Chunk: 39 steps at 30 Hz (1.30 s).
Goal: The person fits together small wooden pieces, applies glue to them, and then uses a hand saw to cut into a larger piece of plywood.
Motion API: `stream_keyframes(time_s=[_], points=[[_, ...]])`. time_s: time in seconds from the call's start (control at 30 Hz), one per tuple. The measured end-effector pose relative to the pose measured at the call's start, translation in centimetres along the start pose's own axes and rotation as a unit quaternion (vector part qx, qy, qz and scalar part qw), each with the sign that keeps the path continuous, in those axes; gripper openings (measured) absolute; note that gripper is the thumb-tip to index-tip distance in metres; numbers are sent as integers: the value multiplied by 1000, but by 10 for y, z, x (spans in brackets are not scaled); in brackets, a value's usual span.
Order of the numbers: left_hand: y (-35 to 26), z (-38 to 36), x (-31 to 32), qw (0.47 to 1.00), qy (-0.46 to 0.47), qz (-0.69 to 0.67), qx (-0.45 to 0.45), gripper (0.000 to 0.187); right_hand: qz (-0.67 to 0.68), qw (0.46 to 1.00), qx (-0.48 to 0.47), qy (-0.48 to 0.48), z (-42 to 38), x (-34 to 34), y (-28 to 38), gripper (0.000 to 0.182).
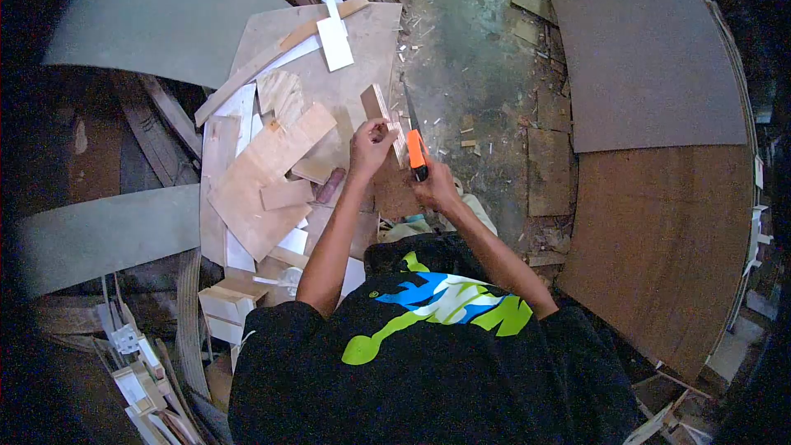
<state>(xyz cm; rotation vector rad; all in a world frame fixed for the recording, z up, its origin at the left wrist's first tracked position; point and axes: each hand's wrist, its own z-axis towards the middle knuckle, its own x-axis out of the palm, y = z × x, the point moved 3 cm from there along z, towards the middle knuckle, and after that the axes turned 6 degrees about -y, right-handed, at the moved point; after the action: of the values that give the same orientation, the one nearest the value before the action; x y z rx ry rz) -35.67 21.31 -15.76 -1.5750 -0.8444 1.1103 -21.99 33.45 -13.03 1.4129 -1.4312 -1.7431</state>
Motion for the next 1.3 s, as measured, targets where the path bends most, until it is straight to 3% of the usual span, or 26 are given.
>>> stream_keyframes(time_s=[0.3,0.4,0.7,0.8,1.0,1.3], points=[[2,1,2,999,-29,0,16,28,25,1000,-6,7,1,-4,6,44],[2,2,3,999,-29,-25,29,27,-62,998,15,3,4,-8,17,50],[-7,0,1,998,-50,-3,34,27,-45,998,1,-53,9,-1,11,44],[-5,2,0,996,-49,10,69,26,-45,997,45,-54,9,1,15,41],[1,5,1,998,-48,10,50,28,-36,993,33,-108,10,4,16,36],[-3,1,5,998,-50,40,27,32,-51,991,47,-110,13,7,7,34]])
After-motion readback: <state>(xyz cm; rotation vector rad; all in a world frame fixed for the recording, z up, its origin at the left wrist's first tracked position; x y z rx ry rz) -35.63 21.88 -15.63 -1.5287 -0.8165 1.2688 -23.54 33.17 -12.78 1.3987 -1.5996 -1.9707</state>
